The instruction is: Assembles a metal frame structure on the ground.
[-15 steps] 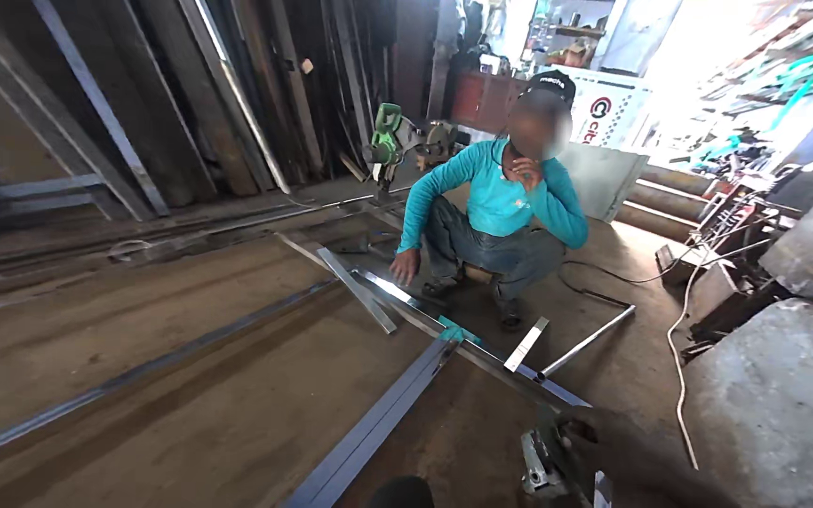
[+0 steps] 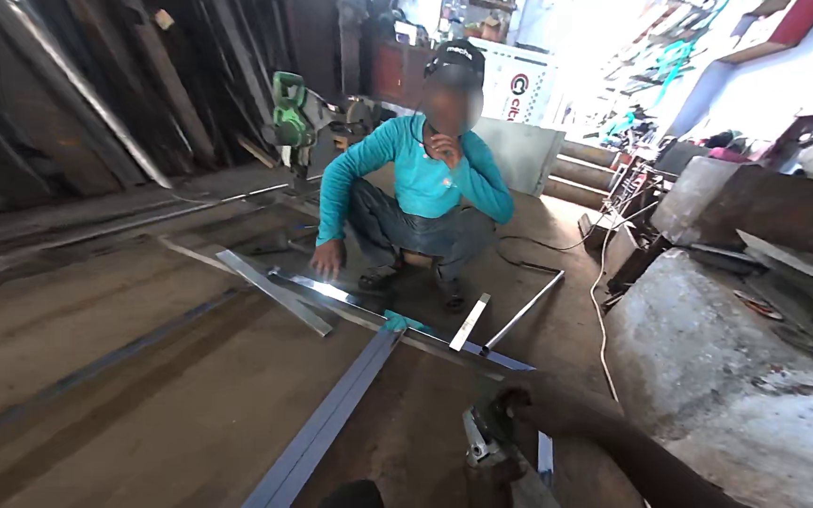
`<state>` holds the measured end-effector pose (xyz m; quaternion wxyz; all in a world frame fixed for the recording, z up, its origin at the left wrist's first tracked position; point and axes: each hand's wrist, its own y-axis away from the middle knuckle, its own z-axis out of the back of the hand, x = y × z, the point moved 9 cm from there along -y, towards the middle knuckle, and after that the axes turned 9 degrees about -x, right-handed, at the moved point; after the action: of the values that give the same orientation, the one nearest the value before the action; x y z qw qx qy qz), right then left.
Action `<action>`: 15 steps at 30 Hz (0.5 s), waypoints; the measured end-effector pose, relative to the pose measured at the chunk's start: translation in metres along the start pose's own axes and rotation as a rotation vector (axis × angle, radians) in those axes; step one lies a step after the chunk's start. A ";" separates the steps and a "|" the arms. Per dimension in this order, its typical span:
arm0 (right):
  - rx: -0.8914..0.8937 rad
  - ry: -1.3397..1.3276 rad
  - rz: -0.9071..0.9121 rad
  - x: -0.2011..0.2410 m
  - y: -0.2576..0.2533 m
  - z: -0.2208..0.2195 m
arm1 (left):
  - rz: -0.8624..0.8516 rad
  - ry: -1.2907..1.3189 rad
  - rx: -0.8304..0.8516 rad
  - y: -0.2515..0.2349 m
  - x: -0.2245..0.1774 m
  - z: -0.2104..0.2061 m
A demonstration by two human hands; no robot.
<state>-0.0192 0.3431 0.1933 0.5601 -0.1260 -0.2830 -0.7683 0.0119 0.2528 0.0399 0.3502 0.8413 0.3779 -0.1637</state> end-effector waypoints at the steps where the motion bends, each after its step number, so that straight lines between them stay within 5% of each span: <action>1: -0.017 -0.042 0.017 0.001 0.001 0.003 | -0.002 -0.008 -0.002 0.001 -0.001 0.000; 8: -0.036 -0.005 -0.165 -0.010 0.003 0.003 | -0.006 -0.002 0.010 0.000 0.003 -0.002; 15: 0.012 0.008 -0.012 0.004 0.008 0.004 | -0.004 -0.014 0.006 0.002 0.001 -0.003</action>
<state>-0.0138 0.3404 0.2015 0.5574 -0.1181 -0.2860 -0.7704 0.0146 0.2549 0.0426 0.3501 0.8403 0.3768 -0.1716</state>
